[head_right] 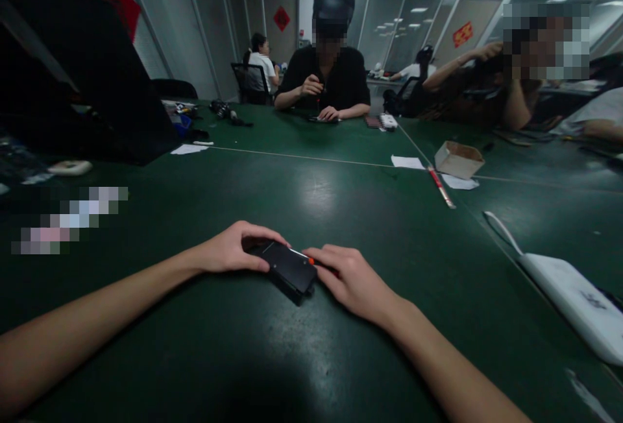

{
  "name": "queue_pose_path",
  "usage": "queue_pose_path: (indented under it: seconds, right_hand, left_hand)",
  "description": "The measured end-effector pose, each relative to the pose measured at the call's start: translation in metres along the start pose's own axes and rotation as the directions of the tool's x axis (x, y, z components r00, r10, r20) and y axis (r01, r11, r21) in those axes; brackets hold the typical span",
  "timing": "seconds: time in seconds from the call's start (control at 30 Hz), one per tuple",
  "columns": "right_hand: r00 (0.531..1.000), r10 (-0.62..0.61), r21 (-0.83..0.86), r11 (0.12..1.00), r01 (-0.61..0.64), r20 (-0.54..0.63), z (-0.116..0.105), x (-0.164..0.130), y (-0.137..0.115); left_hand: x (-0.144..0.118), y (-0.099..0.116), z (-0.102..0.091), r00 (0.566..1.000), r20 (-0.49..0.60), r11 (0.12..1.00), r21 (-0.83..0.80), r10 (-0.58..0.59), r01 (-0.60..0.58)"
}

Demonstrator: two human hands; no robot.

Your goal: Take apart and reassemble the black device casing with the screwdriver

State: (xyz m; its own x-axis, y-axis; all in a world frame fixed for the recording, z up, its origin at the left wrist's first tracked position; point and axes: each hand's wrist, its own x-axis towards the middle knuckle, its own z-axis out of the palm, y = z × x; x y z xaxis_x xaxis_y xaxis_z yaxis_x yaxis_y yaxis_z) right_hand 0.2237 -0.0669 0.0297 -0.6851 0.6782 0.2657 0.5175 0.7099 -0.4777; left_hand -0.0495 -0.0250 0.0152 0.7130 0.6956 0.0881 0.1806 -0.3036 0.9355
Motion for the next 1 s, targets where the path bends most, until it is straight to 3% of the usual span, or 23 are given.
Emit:
queue_pose_path:
  seconds: [0.1,0.23,0.47,0.57,0.67,0.8,0.9,1.0]
  right_hand:
    - [1.0,-0.007,-0.049,0.999,0.008,0.021,-0.003,0.0,0.006]
    - [0.998,0.023,-0.273,0.962,-0.007,0.055,-0.012,-0.005,0.019]
    - [0.982,0.178,-0.503,0.845,-0.182,-0.058,-0.013,-0.008,0.035]
    - [0.976,0.205,-0.541,0.813,-0.215,-0.079,-0.011,-0.006,0.033]
    - [0.984,0.127,-0.5,0.849,-0.173,-0.125,-0.011,-0.005,0.028]
    - [0.992,-0.021,-0.394,0.918,-0.031,-0.127,-0.007,-0.005,0.015]
    - [0.992,0.026,-0.307,0.95,-0.064,-0.126,0.004,-0.003,0.001]
    - [0.987,0.122,-0.251,0.957,-0.145,-0.106,0.015,0.001,-0.011]
  left_hand:
    - [0.0,-0.001,0.001,1.0,-0.005,1.0,-0.012,-0.011,0.011]
    - [0.0,0.0,0.003,0.997,-0.078,1.0,-0.008,-0.011,0.011]
    - [-0.002,0.001,0.007,0.991,-0.131,0.993,0.122,0.028,-0.012]
    - [-0.002,0.001,0.008,0.989,-0.134,0.984,0.173,0.057,-0.033]
    - [-0.002,-0.001,0.009,0.988,-0.147,0.986,0.165,0.045,-0.021]
    - [0.001,-0.006,0.007,0.98,-0.198,0.999,-0.038,-0.021,0.014]
    - [0.004,-0.013,0.006,0.956,-0.282,0.953,-0.303,-0.081,-0.009]
    - [0.007,-0.017,0.004,0.916,-0.374,0.813,-0.572,-0.143,-0.107]
